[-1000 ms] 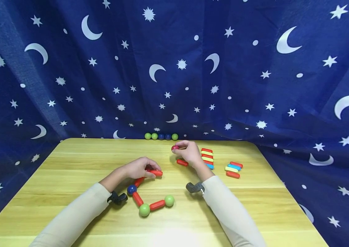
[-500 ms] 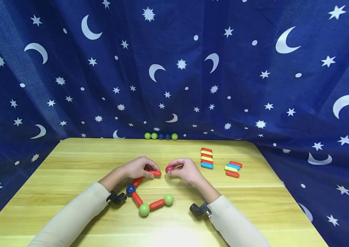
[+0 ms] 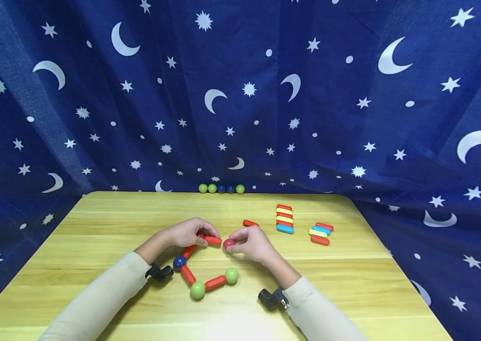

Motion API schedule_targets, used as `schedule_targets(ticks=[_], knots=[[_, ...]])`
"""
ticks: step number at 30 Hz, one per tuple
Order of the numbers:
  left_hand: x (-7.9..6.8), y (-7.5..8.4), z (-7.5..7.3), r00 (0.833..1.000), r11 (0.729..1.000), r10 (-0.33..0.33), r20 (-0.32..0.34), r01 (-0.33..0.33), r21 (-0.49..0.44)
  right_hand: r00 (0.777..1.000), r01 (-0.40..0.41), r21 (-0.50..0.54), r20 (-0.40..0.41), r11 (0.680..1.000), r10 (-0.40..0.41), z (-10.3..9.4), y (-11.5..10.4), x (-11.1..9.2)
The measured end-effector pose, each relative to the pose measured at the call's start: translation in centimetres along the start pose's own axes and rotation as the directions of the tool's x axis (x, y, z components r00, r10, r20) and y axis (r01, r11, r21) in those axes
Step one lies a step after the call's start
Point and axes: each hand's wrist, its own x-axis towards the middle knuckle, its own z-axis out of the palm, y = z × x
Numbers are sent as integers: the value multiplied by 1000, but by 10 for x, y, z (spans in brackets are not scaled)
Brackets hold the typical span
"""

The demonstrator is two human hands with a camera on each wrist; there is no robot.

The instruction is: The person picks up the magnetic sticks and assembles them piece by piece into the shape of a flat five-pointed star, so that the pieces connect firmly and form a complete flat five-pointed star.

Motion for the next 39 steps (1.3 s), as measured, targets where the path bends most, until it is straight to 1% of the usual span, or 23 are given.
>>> schedule_targets(ticks=[7, 12, 15, 17, 18, 20, 23, 26, 28, 30, 32, 34, 37, 39], knots=[[0, 0, 0, 1000, 1000, 5, 5, -5, -3, 1000, 3, -7, -6, 1000, -3, 4, 1, 2], [2, 2, 0, 1000, 1000, -8, 14, 8, 8, 1000, -4, -17, -9, 1000, 4, 6, 1, 3], [5, 5, -2, 1000, 999, -8, 21, 7, 32, 1000, -9, -17, 0, 1000, 9, 3, 0, 1], [7, 11, -2, 1000, 997, -2, 30, -1, 82, 1000, -6, -7, 3, 1000, 6, -2, 1, -1], [9, 15, -2, 999, 994, 1, 41, -5, 107, 1000, -7, -1, -4, 1000, 7, -6, 2, -1], [11, 25, -2, 998, 988, 3, 67, -14, 155, 999, -9, 2, -42, 1000, 9, -14, 3, -2], [16, 37, 0, 993, 975, 7, 117, -33, 221, 991, -12, -8, -136, 1000, 11, -28, 5, -3], [19, 43, 2, 987, 962, 6, 159, -50, 269, 973, -36, -63, -231, 997, 20, -41, 7, -3], [21, 43, 3, 985, 948, 4, 174, -59, 313, 963, -52, -126, -268, 991, 17, -47, 9, -3], [21, 43, 3, 985, 935, 4, 174, -65, 348, 958, -70, -189, -287, 979, 13, -51, 12, -1], [20, 41, 1, 986, 922, 7, 164, -69, 380, 955, -75, -233, -297, 970, 2, -52, 13, 0], [18, 39, -2, 990, 917, 3, 144, -60, 395, 953, -72, -259, -302, 963, -9, -51, 15, 4], [13, 36, -7, 993, 907, -17, 113, -32, 419, 955, -49, -295, -293, 954, -42, -48, 15, 10], [10, 35, -10, 995, 904, -43, 94, -1, 427, 957, -46, -316, -286, 948, -49, -45, 16, 14]])
